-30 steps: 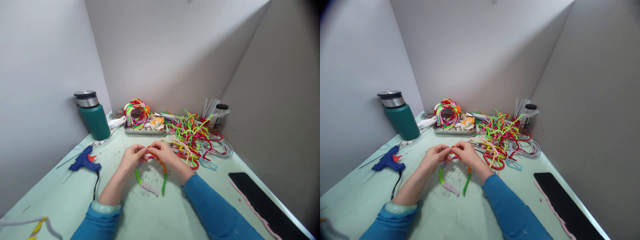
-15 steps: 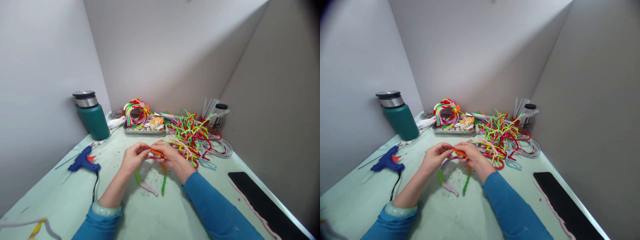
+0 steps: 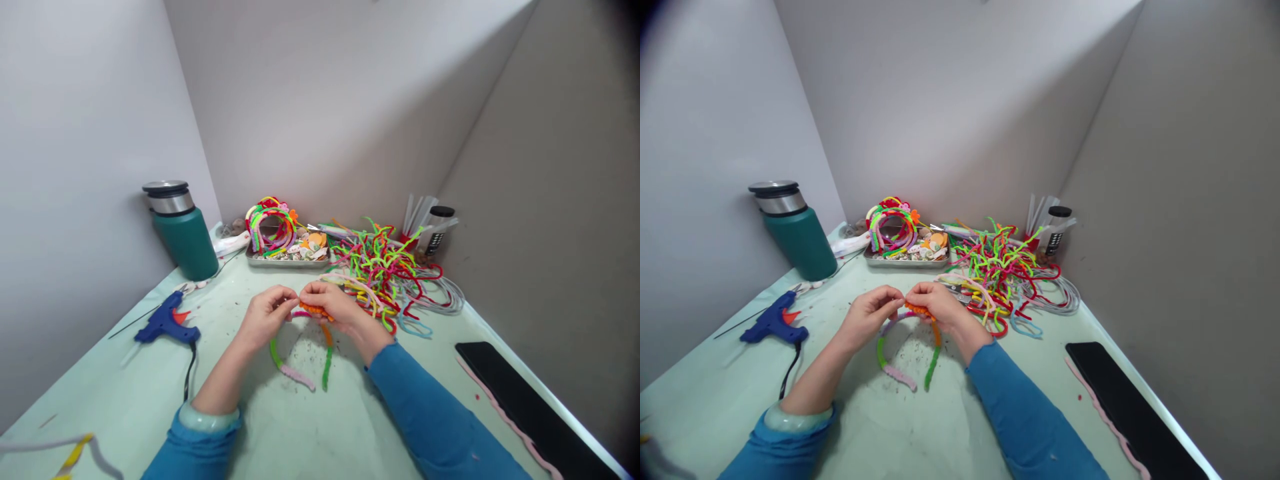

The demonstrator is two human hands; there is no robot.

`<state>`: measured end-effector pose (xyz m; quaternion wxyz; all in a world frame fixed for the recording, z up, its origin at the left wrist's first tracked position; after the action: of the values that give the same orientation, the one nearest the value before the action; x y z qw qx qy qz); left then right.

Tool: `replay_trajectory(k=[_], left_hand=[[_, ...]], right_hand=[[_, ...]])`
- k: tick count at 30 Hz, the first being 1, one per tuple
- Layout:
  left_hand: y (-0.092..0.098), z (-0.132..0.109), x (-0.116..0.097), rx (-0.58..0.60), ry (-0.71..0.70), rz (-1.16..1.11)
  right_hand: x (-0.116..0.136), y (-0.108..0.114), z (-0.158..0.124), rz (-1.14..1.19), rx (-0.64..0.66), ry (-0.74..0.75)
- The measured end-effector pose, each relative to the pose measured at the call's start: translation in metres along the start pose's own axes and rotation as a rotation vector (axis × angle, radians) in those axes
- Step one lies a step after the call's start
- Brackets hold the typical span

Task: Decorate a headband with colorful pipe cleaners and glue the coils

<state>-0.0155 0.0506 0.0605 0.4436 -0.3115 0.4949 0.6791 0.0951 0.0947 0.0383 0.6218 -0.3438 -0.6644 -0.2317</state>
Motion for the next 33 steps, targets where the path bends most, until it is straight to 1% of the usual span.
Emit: replay_trajectory(k=[3,5,7,9,11,16,19,21,24,26,30,33], left_hand=[[-0.004,0.0,0.002,0.086,0.012,0.057],[-0.005,-0.001,0.005,0.097,0.054,0.038],[-0.004,-0.001,0.007,0.06,0.113,-0.04],[-0.003,-0.001,0.007,0.018,0.155,-0.154],[-0.003,-0.001,0.006,-0.001,0.17,-0.244],[-0.001,0.0,0.006,-0.051,0.183,-0.253],[0.001,0.001,0.01,-0.092,0.174,-0.275],[0.001,0.001,0.012,-0.105,0.167,-0.318],[-0.001,0.001,0.012,-0.096,0.183,-0.372],[-0.002,0.0,0.012,-0.075,0.194,-0.353],[-0.002,0.0,0.014,-0.071,0.193,-0.292],[-0.002,0.0,0.017,-0.073,0.196,-0.251]], right_hand=[[0.013,0.004,-0.001,-0.36,-0.071,0.197],[0.017,0.003,-0.002,-0.484,-0.074,0.256],[0.018,0.003,-0.002,-0.461,-0.071,0.244],[0.017,0.004,-0.002,-0.364,-0.086,0.211],[0.015,0.005,-0.003,-0.256,-0.107,0.161],[0.003,0.0,-0.001,-0.014,-0.063,0.019],[0.0,-0.001,0.0,0.039,-0.051,-0.021],[0.001,0.0,0.0,-0.008,-0.063,-0.002],[0.007,0.002,-0.001,-0.135,-0.101,0.086],[0.011,0.002,-0.002,-0.235,-0.122,0.14],[0.017,-0.004,-0.004,-0.43,-0.109,0.202],[0.018,-0.005,-0.002,-0.515,-0.12,0.228]])
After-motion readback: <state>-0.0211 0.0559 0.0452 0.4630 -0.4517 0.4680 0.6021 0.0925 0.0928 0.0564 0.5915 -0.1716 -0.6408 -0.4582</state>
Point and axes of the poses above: each hand's wrist, its own z-axis towards the middle knuckle, its own y-axis out of the back of the hand, x = y × z, the point moved 7 cm from there along z, towards the middle knuckle, and after that the axes turned 3 degrees about -y, right-handed, at the moved point
